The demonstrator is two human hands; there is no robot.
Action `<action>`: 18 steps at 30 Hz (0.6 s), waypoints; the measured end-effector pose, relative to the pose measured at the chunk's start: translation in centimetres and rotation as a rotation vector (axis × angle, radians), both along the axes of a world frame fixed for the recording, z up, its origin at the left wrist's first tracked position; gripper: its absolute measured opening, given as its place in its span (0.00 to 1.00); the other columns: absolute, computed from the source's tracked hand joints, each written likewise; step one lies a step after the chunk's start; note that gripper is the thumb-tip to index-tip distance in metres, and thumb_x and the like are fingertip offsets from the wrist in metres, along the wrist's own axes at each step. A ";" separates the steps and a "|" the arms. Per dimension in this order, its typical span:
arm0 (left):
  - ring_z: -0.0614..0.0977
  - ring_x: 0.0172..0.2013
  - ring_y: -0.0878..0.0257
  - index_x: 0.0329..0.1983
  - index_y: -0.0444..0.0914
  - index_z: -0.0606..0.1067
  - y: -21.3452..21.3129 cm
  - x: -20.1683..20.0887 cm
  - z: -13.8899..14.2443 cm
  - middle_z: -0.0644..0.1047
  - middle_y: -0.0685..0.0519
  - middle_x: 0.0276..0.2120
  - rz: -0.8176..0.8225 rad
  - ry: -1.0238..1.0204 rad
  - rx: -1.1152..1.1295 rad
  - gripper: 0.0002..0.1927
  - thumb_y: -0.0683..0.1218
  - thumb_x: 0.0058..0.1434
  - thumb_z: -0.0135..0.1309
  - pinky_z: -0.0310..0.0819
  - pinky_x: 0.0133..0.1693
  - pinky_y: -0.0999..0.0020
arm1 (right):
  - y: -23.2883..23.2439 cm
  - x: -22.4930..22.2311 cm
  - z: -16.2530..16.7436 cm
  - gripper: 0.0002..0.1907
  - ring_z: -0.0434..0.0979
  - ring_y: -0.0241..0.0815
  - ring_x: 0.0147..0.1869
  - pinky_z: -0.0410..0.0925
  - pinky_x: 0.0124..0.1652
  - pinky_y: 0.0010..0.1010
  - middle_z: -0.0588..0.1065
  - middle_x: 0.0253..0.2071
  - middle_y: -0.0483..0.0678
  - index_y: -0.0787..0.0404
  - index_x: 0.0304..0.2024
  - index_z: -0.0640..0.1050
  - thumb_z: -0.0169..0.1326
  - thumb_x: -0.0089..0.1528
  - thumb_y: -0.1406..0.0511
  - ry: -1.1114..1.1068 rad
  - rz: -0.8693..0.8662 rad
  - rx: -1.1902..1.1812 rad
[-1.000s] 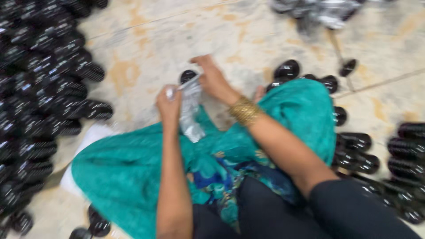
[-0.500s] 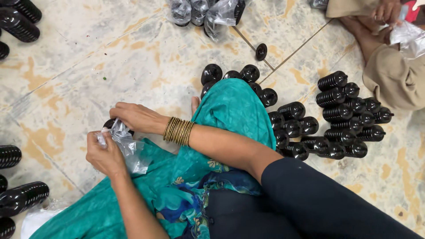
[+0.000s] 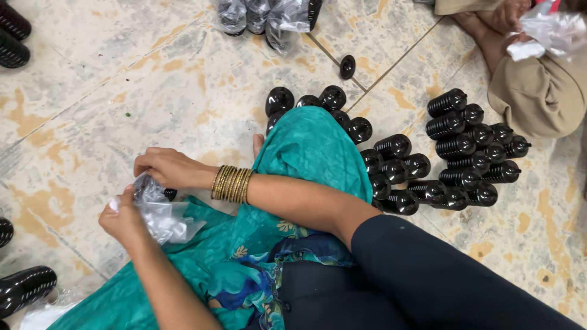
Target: The person sits on the floor surrounded by black plastic bottles and inserts them one at a time into clear plastic bags, gathering the bag opening around each bottle and placing filled bags aside with the growing pile of bagged bottles.
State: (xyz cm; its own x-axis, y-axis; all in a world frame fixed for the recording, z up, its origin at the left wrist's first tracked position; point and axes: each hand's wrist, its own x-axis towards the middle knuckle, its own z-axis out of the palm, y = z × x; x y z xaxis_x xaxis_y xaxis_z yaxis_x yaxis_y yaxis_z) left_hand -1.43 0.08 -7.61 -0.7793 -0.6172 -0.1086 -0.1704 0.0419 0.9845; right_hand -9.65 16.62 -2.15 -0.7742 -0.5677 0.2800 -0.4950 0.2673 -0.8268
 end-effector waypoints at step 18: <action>0.85 0.40 0.57 0.51 0.35 0.75 -3.3 2.2 -2.2 0.80 0.49 0.43 -0.073 -0.309 0.598 0.13 0.45 0.64 0.53 0.81 0.40 0.56 | -0.2 -1.1 -1.1 0.17 0.83 0.52 0.41 0.75 0.40 0.39 0.82 0.38 0.53 0.57 0.45 0.80 0.50 0.55 0.72 -0.525 0.048 -0.064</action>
State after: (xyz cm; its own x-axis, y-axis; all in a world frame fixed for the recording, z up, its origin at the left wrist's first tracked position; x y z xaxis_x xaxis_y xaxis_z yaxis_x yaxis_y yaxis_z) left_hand 0.78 -3.17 -9.76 -0.6949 -0.3284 -0.6398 -0.4656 -0.4725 0.7483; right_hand -10.78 16.39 -3.22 -0.7928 -0.6008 -0.1026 -0.0210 0.1953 -0.9805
